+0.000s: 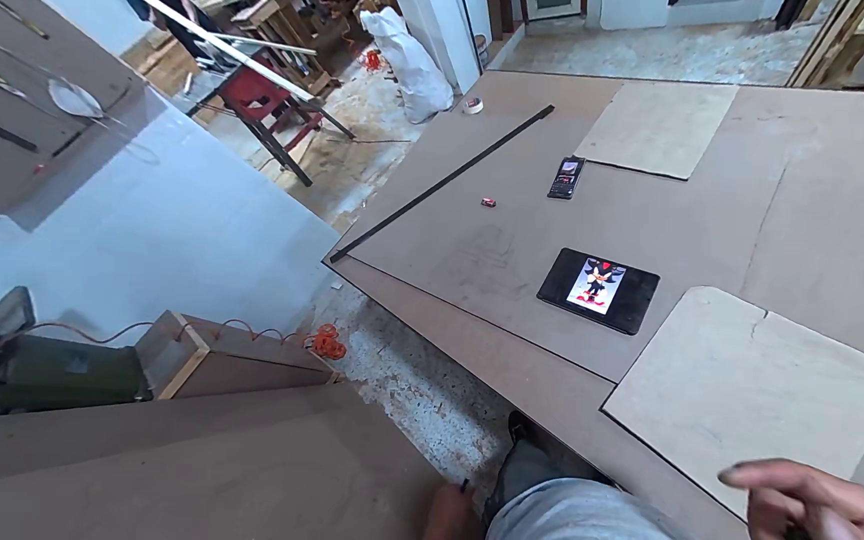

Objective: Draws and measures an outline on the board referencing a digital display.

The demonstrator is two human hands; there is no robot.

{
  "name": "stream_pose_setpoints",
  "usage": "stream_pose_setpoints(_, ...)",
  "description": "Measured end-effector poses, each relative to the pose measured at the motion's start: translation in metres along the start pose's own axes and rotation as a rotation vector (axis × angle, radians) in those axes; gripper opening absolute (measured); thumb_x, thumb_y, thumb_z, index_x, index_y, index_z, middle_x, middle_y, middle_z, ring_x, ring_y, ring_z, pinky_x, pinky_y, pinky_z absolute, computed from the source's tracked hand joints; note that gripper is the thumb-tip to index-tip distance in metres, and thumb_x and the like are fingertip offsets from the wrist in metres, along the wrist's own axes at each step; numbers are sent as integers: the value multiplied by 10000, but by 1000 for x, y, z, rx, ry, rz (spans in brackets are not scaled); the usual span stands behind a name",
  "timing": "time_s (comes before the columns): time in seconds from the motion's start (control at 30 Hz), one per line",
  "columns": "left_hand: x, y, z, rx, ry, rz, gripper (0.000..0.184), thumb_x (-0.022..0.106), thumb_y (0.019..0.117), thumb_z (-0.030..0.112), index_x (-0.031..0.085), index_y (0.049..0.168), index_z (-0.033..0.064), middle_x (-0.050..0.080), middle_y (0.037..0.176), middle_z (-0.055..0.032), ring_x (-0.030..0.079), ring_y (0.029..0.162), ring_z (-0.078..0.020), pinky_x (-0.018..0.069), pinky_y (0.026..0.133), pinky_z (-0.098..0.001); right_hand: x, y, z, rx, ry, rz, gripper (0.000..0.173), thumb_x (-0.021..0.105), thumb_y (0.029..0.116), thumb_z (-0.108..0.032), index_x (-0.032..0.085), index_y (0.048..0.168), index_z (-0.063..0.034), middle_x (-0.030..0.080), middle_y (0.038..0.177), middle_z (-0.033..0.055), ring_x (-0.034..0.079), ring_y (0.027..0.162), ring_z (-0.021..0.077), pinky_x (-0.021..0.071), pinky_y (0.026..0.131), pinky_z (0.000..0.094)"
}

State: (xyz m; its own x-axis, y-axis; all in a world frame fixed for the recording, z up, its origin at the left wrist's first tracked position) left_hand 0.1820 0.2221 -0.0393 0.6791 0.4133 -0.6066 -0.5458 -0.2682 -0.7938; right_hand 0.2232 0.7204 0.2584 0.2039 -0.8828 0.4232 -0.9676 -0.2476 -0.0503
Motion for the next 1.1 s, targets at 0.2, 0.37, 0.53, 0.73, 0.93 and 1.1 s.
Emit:
stream_pose_setpoints(0.2,-50,18,-16,-55,-196,4,817,267,1000,761,751,1118,113,736,1065,-174,709,1014,-329,557,909,-575,-71,3,148,436,-212,580,336,486,1076,-285,694,1198,-49,675,718,56,642,570,173,582,538,357)
stream_pose_setpoints(0.37,-135,62,20,176,-403,-26,620,390,1072,585,751,1122,83,766,918,-86,741,806,-212,620,788,-433,-96,28,220,706,-853,731,388,546,1011,-485,735,1059,-149,731,794,34,705,722,216,567,698,530)
stream_pose_setpoints(0.53,-238,110,104,645,-469,115,208,664,1004,232,753,1073,57,753,892,-58,723,794,-167,620,778,-381,-101,70,257,854,-1075,901,544,464,1031,-579,743,1038,-112,734,924,167,703,914,385,518,792,662)
stream_pose_setpoints(0.73,-322,164,207,770,-555,126,164,681,995,144,723,1115,42,757,882,-84,730,746,-191,629,702,-395,-107,87,275,1004,-1013,1100,657,497,972,-697,733,1025,-86,723,940,198,689,937,409,505,813,680)
stream_pose_setpoints(0.93,-357,227,296,865,-669,31,164,672,989,110,708,1119,17,772,956,-118,757,813,-214,646,756,-391,-112,81,276,1117,-925,1086,684,527,960,-709,727,1012,-57,707,970,240,669,963,435,479,826,704)
stream_pose_setpoints(1.1,-364,264,353,903,-758,33,150,720,945,67,706,1079,2,763,911,-119,737,763,-197,632,724,-356,-122,74,279,1167,-892,1050,704,534,928,-751,713,936,-70,695,906,213,663,902,405,477,786,684)
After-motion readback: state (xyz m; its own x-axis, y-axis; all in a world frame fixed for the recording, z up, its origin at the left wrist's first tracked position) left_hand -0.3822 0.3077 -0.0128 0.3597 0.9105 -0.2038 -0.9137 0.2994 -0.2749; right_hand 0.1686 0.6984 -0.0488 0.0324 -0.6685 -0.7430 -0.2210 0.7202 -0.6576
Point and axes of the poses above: each hand's wrist, its own y-axis towards the middle knuckle, its own x-axis out of the palm, z = x × y, the point moved 5 cm from there along y, towards the middle knuckle
